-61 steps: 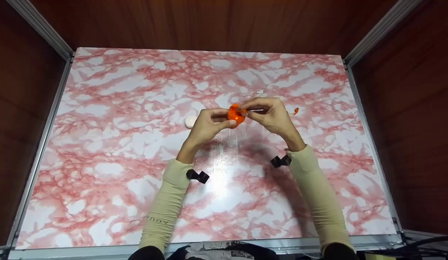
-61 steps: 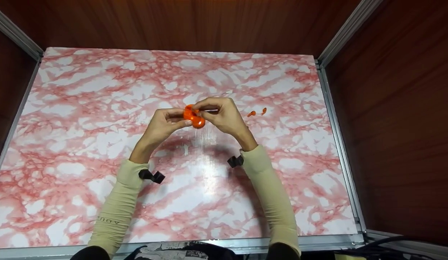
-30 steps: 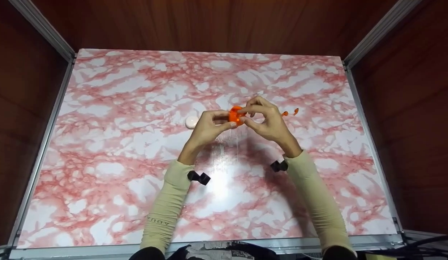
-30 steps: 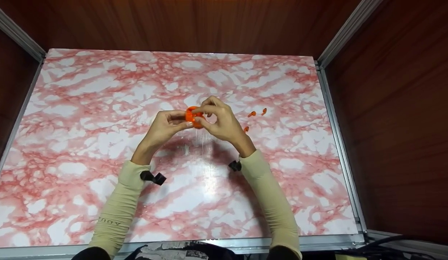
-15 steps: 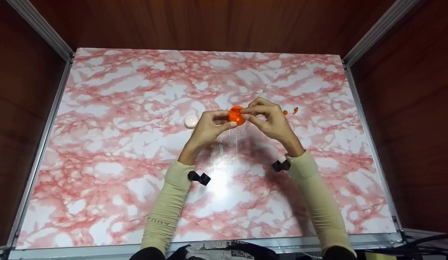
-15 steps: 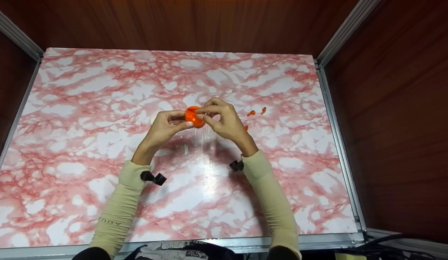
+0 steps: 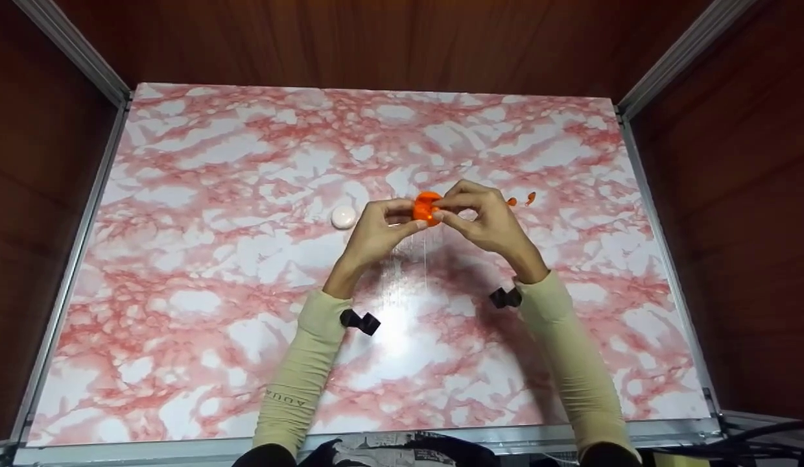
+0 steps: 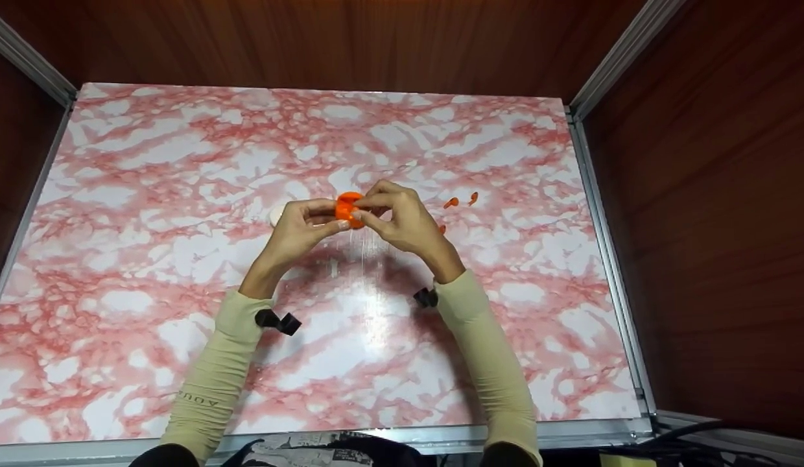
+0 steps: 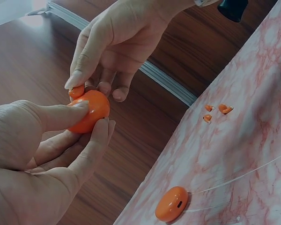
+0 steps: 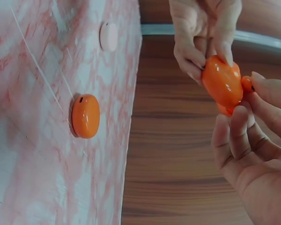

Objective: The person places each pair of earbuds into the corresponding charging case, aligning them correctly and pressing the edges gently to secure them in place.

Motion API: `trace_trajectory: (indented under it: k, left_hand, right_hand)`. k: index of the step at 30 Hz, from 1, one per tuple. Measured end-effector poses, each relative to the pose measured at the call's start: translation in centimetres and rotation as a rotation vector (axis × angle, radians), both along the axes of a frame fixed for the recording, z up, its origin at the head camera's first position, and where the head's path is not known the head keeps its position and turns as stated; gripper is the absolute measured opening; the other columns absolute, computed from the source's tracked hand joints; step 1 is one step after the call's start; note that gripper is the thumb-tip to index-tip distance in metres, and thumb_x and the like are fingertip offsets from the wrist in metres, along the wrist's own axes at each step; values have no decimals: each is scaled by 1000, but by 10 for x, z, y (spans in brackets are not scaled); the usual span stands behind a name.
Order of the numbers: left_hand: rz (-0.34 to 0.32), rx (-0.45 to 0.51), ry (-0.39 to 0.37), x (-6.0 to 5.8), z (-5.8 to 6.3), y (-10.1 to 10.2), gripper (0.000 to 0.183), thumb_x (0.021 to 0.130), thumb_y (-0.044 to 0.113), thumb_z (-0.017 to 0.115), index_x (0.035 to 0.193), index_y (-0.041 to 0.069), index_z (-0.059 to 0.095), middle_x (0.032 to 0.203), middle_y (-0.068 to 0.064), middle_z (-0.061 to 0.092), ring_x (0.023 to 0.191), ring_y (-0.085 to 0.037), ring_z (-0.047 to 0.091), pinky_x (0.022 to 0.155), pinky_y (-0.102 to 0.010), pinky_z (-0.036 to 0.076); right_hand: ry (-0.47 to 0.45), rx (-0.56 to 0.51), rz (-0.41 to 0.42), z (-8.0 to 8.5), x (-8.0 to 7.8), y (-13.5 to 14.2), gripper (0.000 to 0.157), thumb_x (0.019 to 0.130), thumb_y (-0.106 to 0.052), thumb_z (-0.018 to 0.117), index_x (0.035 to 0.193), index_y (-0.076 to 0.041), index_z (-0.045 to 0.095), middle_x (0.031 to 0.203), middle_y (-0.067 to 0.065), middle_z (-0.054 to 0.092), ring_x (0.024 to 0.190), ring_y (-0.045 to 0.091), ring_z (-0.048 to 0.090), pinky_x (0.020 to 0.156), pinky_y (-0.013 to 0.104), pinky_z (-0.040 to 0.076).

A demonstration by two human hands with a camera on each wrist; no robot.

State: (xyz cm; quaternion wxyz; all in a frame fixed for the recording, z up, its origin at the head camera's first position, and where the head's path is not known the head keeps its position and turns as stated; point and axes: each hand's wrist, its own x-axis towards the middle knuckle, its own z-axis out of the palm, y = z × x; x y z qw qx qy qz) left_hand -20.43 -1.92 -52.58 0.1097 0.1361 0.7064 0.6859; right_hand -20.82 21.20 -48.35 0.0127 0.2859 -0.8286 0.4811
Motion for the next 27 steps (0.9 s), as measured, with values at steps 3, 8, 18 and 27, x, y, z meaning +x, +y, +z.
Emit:
trace_trajectory:
  k: [3, 8, 18, 27]
  left_hand:
    - [3, -6, -6, 1, -1, 0, 29, 93, 12, 81, 120, 1, 77, 123, -17, 77, 113, -35, 75, 91, -28, 62]
    - [0, -4, 2, 2, -2, 1, 30, 93, 12, 81, 121, 2, 77, 124, -16, 77, 112, -33, 75, 92, -29, 62]
    - [19, 20, 36, 4, -4, 4, 27, 92, 13, 83, 116, 3, 78, 117, -14, 78, 104, -24, 76, 93, -35, 63]
    - [12, 23, 43, 3, -3, 7, 26, 91, 11, 83, 115, 2, 78, 116, -15, 78, 104, -24, 76, 95, -38, 63]
  right_hand:
    - [24, 35, 11, 0, 0, 0, 18, 96, -17, 78, 111, -8, 83, 96, 10, 72, 84, 12, 62, 74, 22, 49]
    - [58, 35, 13, -1, 1, 0, 15, 97, -13, 77, 109, -7, 83, 95, 10, 72, 85, 11, 64, 79, 19, 53]
    - [116, -123, -41, -4, 3, -6, 13, 98, -11, 75, 106, -4, 82, 95, 12, 73, 86, 9, 69, 82, 19, 60]
    - [205, -9, -64, -2, 1, -8, 14, 98, -14, 76, 105, -4, 81, 93, 12, 72, 83, 15, 67, 79, 22, 59]
